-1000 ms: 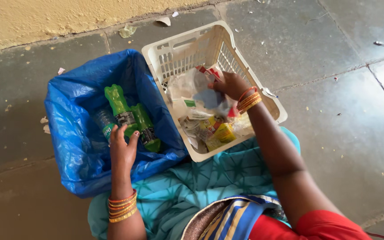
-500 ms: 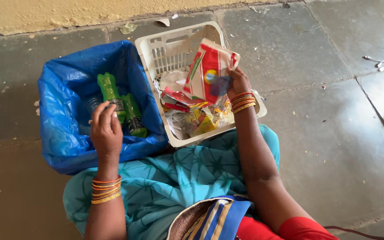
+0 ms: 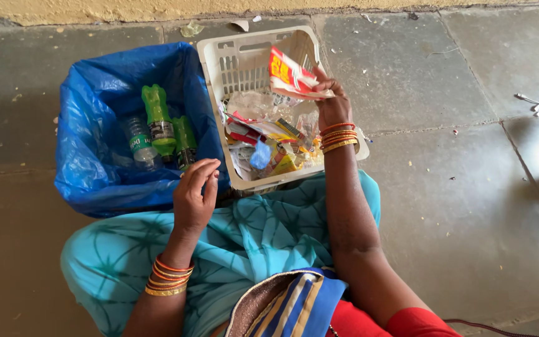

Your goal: The person sits on the floor and transfers various plastic bottles and packaged items from a white basket into a blue plastic bag. The person handles each item individually, placing them into the bag.

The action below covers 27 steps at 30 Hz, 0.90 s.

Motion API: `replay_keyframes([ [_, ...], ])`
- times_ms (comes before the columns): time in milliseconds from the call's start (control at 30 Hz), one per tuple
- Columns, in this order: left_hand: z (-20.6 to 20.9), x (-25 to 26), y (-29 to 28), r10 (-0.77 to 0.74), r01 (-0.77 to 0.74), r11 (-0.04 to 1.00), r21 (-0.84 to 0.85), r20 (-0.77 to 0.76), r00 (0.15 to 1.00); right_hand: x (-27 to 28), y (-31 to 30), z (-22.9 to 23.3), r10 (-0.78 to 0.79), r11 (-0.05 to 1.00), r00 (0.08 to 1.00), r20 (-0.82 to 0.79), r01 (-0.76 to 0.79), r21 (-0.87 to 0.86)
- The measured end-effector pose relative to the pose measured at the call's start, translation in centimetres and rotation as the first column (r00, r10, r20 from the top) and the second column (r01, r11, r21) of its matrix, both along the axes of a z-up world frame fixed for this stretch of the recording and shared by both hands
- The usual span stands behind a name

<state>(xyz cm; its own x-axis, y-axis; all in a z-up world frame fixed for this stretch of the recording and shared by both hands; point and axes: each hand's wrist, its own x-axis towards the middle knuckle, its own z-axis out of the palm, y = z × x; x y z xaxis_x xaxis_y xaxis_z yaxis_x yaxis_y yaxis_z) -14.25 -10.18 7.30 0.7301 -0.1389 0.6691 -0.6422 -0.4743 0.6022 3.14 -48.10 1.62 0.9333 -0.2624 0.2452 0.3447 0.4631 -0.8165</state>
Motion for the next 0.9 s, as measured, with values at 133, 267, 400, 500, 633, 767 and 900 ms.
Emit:
replay_keyframes([
  [133, 0.4, -1.0, -0.6, -0.104, 0.072, 0.986, -0.151, -0.217, 0.971, -0.3, 1.7, 1.6, -0.066, 0.986, 0.956, 0.287, 0.107, -0.127],
  [267, -0.5, -1.7, -1.0, -0.191, 0.069, 0.948, -0.31, -0.383, 0.904, -1.5, 4.0, 3.3, -0.015, 0.994, 0.936, 0.352, 0.053, -0.098],
  [400, -1.4, -1.0, -1.1, -0.314, 0.082, 0.885, -0.459, -0.458, 0.832, -3.3, 5.6, 4.3, 0.136, 0.984, 0.959, 0.249, -0.102, -0.145],
  [500, -1.0, 0.2, -1.3, -0.488, 0.113, 0.774, -0.623, -0.473, 0.734, -5.8, 6.5, 4.4, 0.335, 0.926, 0.92, 0.203, -0.282, -0.249],
  [633, -0.6, 1.7, -2.6, -0.69, 0.084, 0.575, -0.814, -0.427, 0.584, -9.1, 7.9, 4.9, 0.448, 0.786, 0.871, 0.203, -0.275, -0.554],
  [767, -1.8, 3.8, -2.8, -0.63, -0.031, 0.534, -0.845, -0.422, 0.652, -9.6, 9.7, 6.2, 0.58, 0.584, 0.807, 0.112, -0.316, -0.748],
  [900, -1.5, 6.2, 3.0, -0.378, -0.244, 0.458, -0.855, -0.436, 0.817, -8.0, 9.9, 6.2, 0.329, 0.851, 0.944, -0.002, -0.297, -0.433],
])
